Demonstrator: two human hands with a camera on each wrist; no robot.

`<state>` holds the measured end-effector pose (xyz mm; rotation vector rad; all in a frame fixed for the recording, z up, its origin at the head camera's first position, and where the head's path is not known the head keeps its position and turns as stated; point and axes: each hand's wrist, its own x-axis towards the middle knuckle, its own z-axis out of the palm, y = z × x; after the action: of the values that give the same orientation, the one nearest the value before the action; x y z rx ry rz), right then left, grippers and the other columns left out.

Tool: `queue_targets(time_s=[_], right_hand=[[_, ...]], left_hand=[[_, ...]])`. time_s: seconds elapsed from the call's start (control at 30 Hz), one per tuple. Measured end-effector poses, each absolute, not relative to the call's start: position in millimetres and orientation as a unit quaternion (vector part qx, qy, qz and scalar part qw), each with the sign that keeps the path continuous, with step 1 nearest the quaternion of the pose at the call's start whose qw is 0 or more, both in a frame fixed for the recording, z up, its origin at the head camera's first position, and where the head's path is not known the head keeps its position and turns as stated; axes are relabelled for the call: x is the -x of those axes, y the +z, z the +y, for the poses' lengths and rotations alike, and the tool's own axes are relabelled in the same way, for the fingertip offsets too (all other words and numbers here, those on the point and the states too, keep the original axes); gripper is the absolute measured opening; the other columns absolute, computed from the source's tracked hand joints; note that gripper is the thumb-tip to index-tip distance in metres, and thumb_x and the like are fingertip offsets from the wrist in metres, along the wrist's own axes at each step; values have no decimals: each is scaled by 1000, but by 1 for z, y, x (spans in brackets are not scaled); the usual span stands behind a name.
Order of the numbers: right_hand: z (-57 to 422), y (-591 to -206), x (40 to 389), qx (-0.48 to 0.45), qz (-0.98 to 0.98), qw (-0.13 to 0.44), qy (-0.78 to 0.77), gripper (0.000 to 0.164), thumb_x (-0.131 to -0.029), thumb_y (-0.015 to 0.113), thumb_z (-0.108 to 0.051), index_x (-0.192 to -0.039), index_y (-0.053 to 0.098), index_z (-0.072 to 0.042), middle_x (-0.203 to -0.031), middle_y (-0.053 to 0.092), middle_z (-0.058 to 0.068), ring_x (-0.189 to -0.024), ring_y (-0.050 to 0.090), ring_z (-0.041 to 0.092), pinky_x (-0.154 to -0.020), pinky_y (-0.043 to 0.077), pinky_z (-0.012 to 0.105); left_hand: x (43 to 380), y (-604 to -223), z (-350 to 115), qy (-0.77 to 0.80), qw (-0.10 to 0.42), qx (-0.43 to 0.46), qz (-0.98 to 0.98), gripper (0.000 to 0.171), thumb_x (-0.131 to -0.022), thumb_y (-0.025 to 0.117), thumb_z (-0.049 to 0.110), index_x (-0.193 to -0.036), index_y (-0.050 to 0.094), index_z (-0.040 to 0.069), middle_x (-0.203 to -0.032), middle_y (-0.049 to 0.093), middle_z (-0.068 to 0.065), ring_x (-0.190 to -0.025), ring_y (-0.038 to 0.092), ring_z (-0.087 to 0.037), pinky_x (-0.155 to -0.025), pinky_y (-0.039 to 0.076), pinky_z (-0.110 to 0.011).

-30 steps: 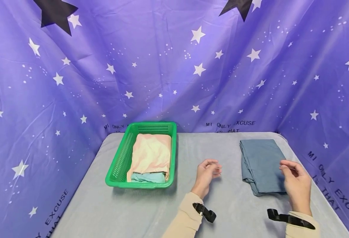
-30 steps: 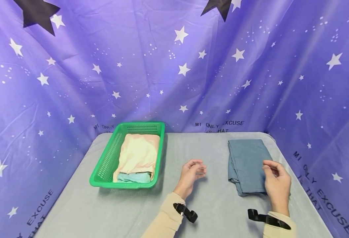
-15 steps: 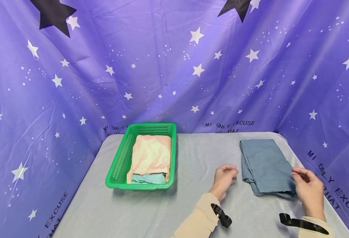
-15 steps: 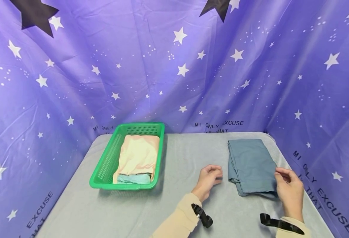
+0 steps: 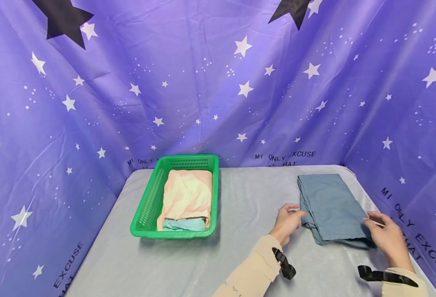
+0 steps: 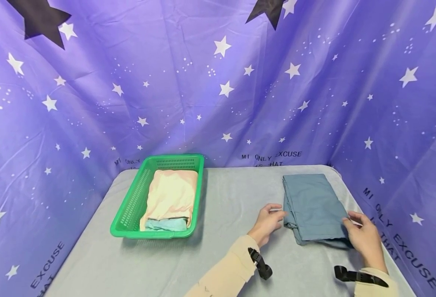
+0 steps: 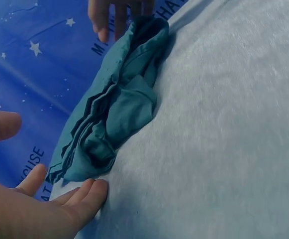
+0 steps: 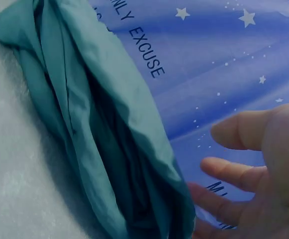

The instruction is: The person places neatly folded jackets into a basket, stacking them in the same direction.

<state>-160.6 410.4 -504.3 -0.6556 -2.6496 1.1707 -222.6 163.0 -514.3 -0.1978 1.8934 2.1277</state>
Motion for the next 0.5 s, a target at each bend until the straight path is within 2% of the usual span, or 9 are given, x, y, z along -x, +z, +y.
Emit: queue_targets(time_s=[0.07,0.13,0.17,0.23,0.3,0.5], right_hand=[[413,-506,163,213,-896,62,385,61,-106,48,-35,-147,41,9,-144,46,36,-105,59,23,-75,39,25],[416,-508,166,211,-898,44,383,64,-106,46,-35,-149,36,12,-145,41,39,-120,51,48,-83,43,36],[417,-508,167,209,-899,35,384,66,-106,45,-35,-149,33,14,-145,39,41,-125,45,55,-87,44,42],[418,-510,170,209,-899,15,384,69,-107,43,-35,-150,28,16,-145,37,43,-128,42,58,-95,44,54],[420,-511,174,212,-896,-2,390,72,-107,42,-36,-152,23,17,-145,34,46,-130,40,60,-101,41,62],[422,-514,184,231,-883,-48,407,86,-105,41,-47,-155,12,17,-151,21,49,-135,33,63,-106,38,67]], left_hand=[[222,-514,166,736,155,70,655,28,-89,75,15,-116,67,13,-93,61,2,-65,47,-13,-67,46,-32],[222,-513,169,736,164,73,653,30,-90,75,17,-118,66,14,-100,62,0,-75,55,-15,-75,53,-39],[222,-512,171,735,166,74,653,31,-89,76,17,-119,66,14,-103,62,0,-81,58,-17,-79,55,-43],[223,-512,173,735,168,78,653,34,-89,76,16,-121,65,14,-108,62,-2,-95,63,-22,-89,56,-50],[224,-511,174,735,169,81,651,35,-89,75,15,-122,64,13,-111,62,-3,-100,64,-24,-92,56,-53],[226,-514,177,731,175,81,655,41,-89,75,14,-127,62,13,-118,63,-5,-101,65,-25,-93,56,-51]])
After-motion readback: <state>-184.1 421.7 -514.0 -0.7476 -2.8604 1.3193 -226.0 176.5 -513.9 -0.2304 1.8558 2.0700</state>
